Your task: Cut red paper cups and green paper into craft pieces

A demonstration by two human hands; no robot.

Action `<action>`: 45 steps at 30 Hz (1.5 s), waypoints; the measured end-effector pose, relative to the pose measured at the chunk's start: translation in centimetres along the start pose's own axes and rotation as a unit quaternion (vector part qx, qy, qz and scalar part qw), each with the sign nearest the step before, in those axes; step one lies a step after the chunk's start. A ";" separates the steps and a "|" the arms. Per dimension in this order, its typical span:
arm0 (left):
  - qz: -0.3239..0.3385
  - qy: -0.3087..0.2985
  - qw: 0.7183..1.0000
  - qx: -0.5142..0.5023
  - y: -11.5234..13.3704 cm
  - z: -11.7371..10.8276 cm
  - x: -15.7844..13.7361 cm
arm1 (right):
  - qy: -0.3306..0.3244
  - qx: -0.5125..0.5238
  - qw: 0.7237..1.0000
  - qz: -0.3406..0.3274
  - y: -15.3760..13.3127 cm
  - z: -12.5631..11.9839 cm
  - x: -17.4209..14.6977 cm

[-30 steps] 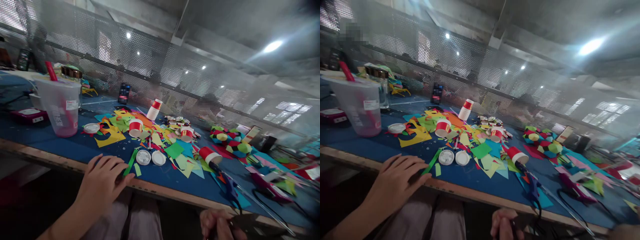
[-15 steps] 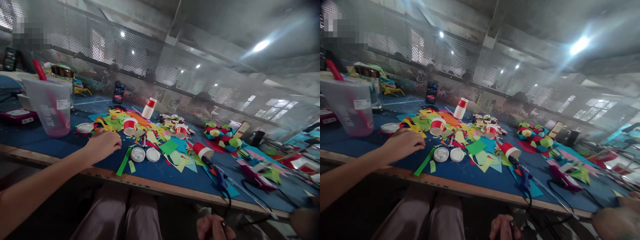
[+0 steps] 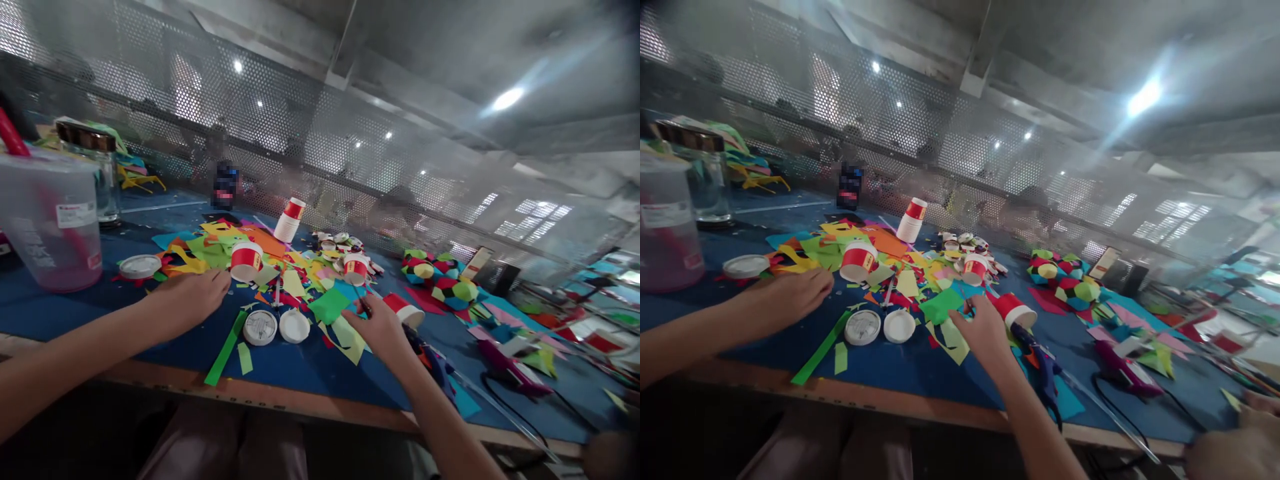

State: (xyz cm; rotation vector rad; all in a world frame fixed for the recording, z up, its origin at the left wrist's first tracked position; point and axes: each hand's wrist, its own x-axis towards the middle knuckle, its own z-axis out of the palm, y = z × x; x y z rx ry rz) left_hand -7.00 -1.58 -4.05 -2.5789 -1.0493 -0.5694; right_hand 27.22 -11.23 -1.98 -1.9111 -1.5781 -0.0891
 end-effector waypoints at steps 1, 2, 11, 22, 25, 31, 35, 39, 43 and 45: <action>-0.012 -0.007 1.000 -0.007 -0.2 -0.3 0.5 | -0.032 -0.025 0.999 0.002 0.3 0.7 1.5; -0.022 -0.018 0.999 -0.017 -0.4 -0.7 1.1 | -0.061 -0.047 0.997 0.005 0.6 1.3 2.7; -0.020 -0.057 0.990 -0.128 -1.1 -1.7 5.4 | -0.111 -0.058 0.992 -0.007 -0.1 2.1 6.1; -0.065 -0.048 0.975 -0.207 -2.0 -0.2 6.1 | -0.032 0.271 0.962 -0.012 -4.4 1.2 5.3; -0.081 -0.043 0.971 -0.222 -2.5 0.5 5.2 | -0.069 0.310 0.948 -0.009 -5.8 1.5 4.3; -0.082 -0.062 0.958 -0.266 -3.5 1.2 4.4 | -0.072 0.386 0.920 -0.012 -7.8 1.8 3.9; -0.062 -0.061 0.959 -0.269 -3.5 0.8 4.4 | -0.031 0.418 0.908 0.003 -7.9 2.9 3.7; -0.032 -0.051 0.965 -0.254 -3.3 0.7 4.0 | -0.032 0.420 0.907 0.022 -7.6 4.0 2.8; -0.020 -0.027 0.969 -0.244 -3.0 1.2 3.6 | -0.054 0.423 0.904 0.030 -8.2 4.5 2.0; -0.019 -0.007 0.969 -0.245 -2.8 1.2 3.6 | -0.057 0.426 0.902 0.030 -8.7 4.6 1.7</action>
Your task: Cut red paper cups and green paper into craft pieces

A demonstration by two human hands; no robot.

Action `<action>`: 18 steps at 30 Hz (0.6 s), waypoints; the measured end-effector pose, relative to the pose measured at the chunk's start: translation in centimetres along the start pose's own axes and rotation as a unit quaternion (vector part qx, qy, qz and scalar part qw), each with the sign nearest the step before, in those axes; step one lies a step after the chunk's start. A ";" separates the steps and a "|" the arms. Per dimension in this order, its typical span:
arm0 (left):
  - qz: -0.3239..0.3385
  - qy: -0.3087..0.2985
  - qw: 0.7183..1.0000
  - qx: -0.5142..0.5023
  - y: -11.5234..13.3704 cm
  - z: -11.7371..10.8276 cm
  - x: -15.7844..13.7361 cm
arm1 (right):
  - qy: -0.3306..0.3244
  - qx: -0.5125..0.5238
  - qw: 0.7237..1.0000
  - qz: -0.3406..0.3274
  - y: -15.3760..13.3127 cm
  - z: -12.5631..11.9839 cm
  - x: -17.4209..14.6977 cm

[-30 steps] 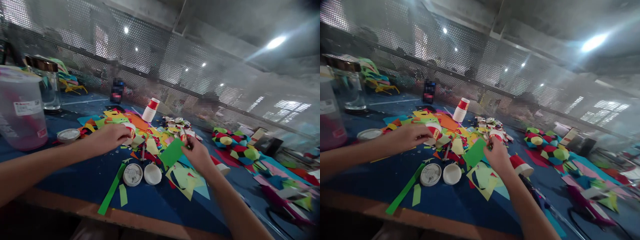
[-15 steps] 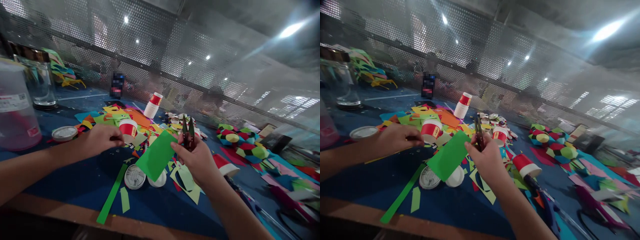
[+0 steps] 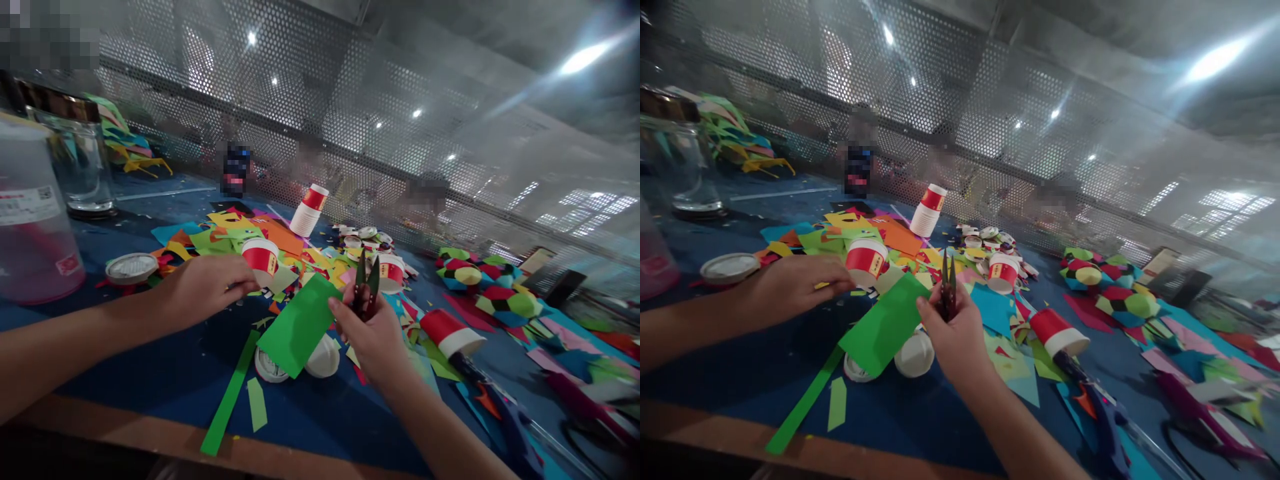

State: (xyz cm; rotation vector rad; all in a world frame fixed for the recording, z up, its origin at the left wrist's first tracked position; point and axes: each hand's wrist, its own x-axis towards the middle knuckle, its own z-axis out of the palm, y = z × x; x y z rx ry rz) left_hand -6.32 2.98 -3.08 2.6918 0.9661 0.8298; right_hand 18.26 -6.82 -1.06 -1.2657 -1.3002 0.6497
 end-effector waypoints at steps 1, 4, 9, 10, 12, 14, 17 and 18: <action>0.002 0.010 1.000 -0.002 0.2 0.0 0.0 | 0.001 0.003 1.000 0.000 -0.1 0.2 -0.1; -0.003 0.026 0.999 -0.019 1.1 -0.4 0.1 | 0.010 0.015 1.000 0.000 -0.1 0.8 -0.5; -0.059 -0.022 0.992 -0.106 2.8 -0.5 -0.1 | 0.031 0.032 0.999 0.005 0.1 1.1 -1.1; -0.077 -0.053 0.985 -0.146 3.2 -0.4 -0.3 | 0.034 0.036 0.999 0.006 0.1 1.2 -1.1; -0.109 -0.116 0.959 -0.232 3.8 -0.1 -0.6 | 0.039 0.047 0.998 0.007 0.0 1.3 -1.3; -0.124 -0.157 0.934 -0.296 4.4 0.2 -0.9 | 0.043 0.058 0.997 0.009 0.0 1.5 -1.5; -0.150 -0.159 0.901 -0.373 4.8 0.4 -1.0 | 0.043 0.077 0.996 0.015 0.1 1.5 -1.6; -0.166 -0.147 0.890 -0.399 4.9 0.4 -0.9 | 0.040 0.084 0.995 0.017 0.2 1.5 -1.6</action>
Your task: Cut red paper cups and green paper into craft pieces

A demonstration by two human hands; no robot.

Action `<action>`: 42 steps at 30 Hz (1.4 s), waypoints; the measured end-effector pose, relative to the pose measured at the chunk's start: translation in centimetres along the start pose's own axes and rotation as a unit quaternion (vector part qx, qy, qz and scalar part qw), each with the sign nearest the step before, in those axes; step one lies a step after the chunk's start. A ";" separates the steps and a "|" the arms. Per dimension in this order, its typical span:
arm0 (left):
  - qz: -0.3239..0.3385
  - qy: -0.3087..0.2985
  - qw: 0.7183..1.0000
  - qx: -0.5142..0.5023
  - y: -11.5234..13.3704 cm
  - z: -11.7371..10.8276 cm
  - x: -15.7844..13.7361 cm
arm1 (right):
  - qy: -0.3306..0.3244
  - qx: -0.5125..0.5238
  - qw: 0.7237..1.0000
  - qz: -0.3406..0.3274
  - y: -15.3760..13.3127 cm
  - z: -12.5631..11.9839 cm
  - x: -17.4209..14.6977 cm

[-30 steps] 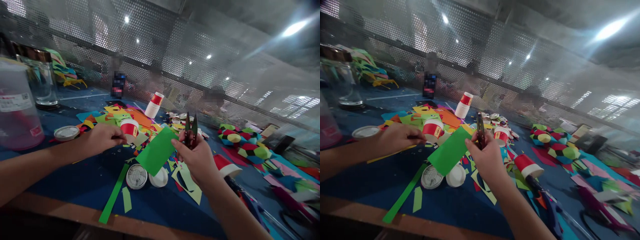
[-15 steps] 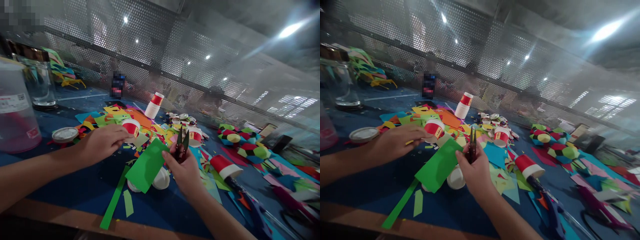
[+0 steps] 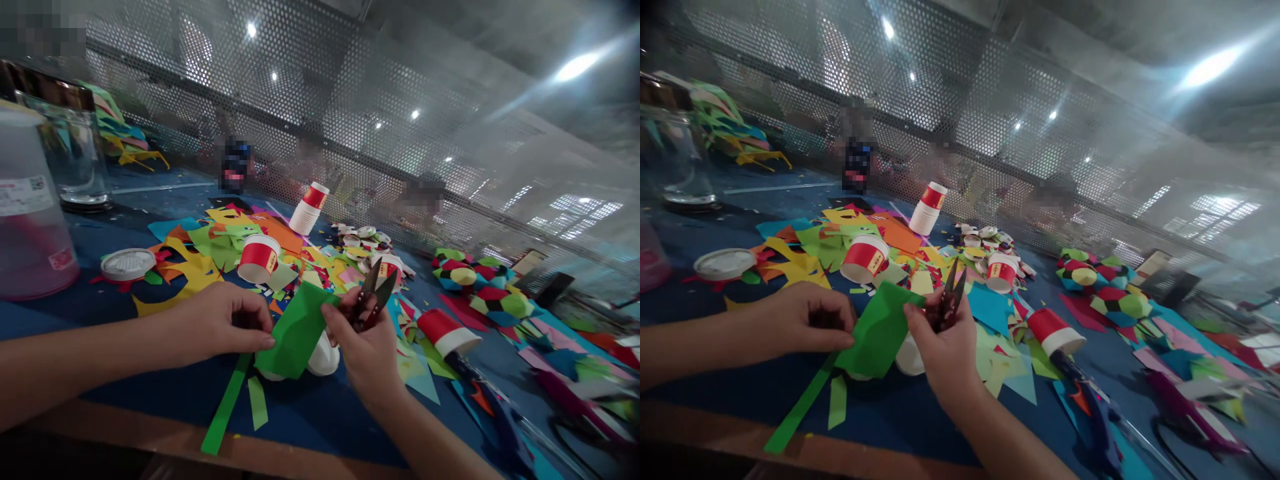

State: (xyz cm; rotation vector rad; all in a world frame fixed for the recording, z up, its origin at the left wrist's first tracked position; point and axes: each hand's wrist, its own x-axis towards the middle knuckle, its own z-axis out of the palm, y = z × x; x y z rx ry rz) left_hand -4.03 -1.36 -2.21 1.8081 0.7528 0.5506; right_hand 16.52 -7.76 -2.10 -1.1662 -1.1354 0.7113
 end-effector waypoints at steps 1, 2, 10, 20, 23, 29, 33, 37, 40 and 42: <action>-0.006 0.018 0.999 -0.029 0.1 0.0 0.1 | -0.004 0.009 1.000 0.004 0.1 0.0 0.0; -0.010 0.038 0.998 -0.050 0.2 -0.1 0.2 | -0.010 0.019 1.000 0.008 0.3 -0.1 0.1; -0.047 0.214 0.955 -0.200 1.1 -1.1 0.6 | -0.110 0.057 0.982 0.140 0.9 0.8 -0.8; -0.033 0.183 0.962 -0.201 1.4 -0.9 0.2 | -0.263 -0.010 0.959 0.107 1.0 0.0 -1.7; -0.039 0.159 0.966 -0.200 1.2 -0.7 0.1 | -0.288 -0.046 0.952 0.094 1.3 -0.2 -1.8; -0.032 0.138 0.970 -0.199 1.3 0.0 0.2 | -0.314 -0.037 0.944 0.093 0.9 0.1 -1.6; -0.038 0.133 0.970 -0.198 1.4 0.2 0.1 | -0.319 -0.022 0.942 0.100 0.8 0.1 -1.5; -0.031 0.129 0.973 -0.190 1.2 0.2 0.0 | -0.327 0.001 0.937 0.119 0.9 -0.1 -1.6; -0.026 0.130 0.972 -0.193 1.0 0.3 0.0 | -0.329 0.014 0.935 0.130 0.8 -0.2 -1.7; -0.023 0.130 0.972 -0.195 1.0 0.4 0.0 | -0.333 0.022 0.933 0.131 0.6 -0.1 -1.7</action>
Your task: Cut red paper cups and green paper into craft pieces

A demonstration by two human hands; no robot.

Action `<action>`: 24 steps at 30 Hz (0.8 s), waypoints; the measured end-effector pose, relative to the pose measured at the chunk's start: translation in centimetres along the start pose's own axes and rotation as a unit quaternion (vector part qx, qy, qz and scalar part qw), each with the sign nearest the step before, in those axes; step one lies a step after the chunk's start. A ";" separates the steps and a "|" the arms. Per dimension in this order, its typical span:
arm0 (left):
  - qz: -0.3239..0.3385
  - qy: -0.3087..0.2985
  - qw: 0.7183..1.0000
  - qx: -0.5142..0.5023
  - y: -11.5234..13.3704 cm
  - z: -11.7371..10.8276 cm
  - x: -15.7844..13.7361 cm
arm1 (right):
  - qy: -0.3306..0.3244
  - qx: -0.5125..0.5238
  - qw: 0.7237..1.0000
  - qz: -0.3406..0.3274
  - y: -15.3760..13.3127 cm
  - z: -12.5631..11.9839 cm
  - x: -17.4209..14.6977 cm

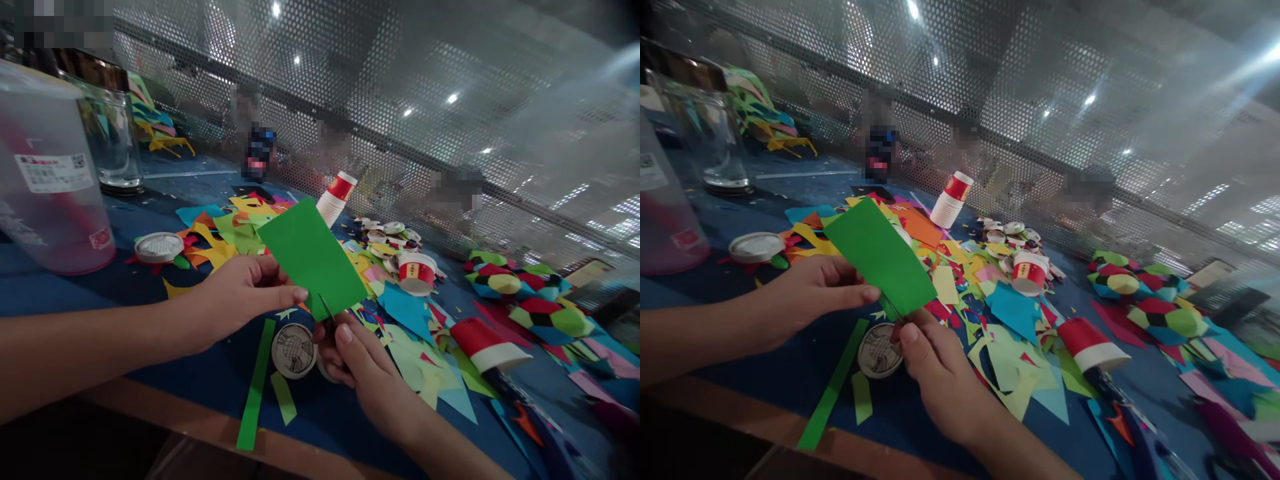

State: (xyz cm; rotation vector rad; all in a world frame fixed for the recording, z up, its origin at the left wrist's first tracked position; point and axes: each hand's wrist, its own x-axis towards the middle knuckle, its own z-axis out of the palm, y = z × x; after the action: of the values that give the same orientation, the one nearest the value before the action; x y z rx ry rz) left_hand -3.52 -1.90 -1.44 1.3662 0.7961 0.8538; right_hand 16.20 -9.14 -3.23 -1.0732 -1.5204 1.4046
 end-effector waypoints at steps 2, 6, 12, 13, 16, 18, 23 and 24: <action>0.004 0.001 1.000 -0.001 -0.1 0.1 0.0 | -0.006 0.011 1.000 0.000 -0.1 0.0 0.1; 0.013 0.004 1.000 -0.009 -0.1 0.1 0.1 | -0.010 0.015 1.000 0.001 -0.3 0.0 0.2; 0.012 -0.003 1.000 -0.015 -0.1 0.1 0.1 | -0.007 0.010 1.000 0.001 -0.2 0.2 0.1; 0.011 -0.001 1.000 -0.013 -0.1 0.1 0.1 | -0.007 0.010 1.000 0.001 -0.1 0.2 0.1; 0.001 0.000 1.000 -0.003 0.1 0.1 0.0 | -0.004 -0.004 1.000 -0.002 0.0 0.1 0.1; -0.009 -0.002 1.000 0.007 0.3 0.1 -0.1 | 0.001 -0.022 1.000 -0.006 0.1 -0.1 0.1; -0.004 -0.009 1.000 0.019 0.7 -0.1 -0.3 | 0.005 -0.047 0.999 -0.019 0.0 -0.2 0.2; -0.002 -0.010 1.000 0.021 0.7 -0.1 -0.3 | 0.004 -0.048 0.999 -0.022 0.0 -0.1 0.2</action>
State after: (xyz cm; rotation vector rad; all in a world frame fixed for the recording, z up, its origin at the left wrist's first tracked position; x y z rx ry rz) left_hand -3.80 -2.12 -0.75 1.4075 0.8038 0.8229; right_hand 16.25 -8.87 -3.20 -1.0948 -1.6093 1.3068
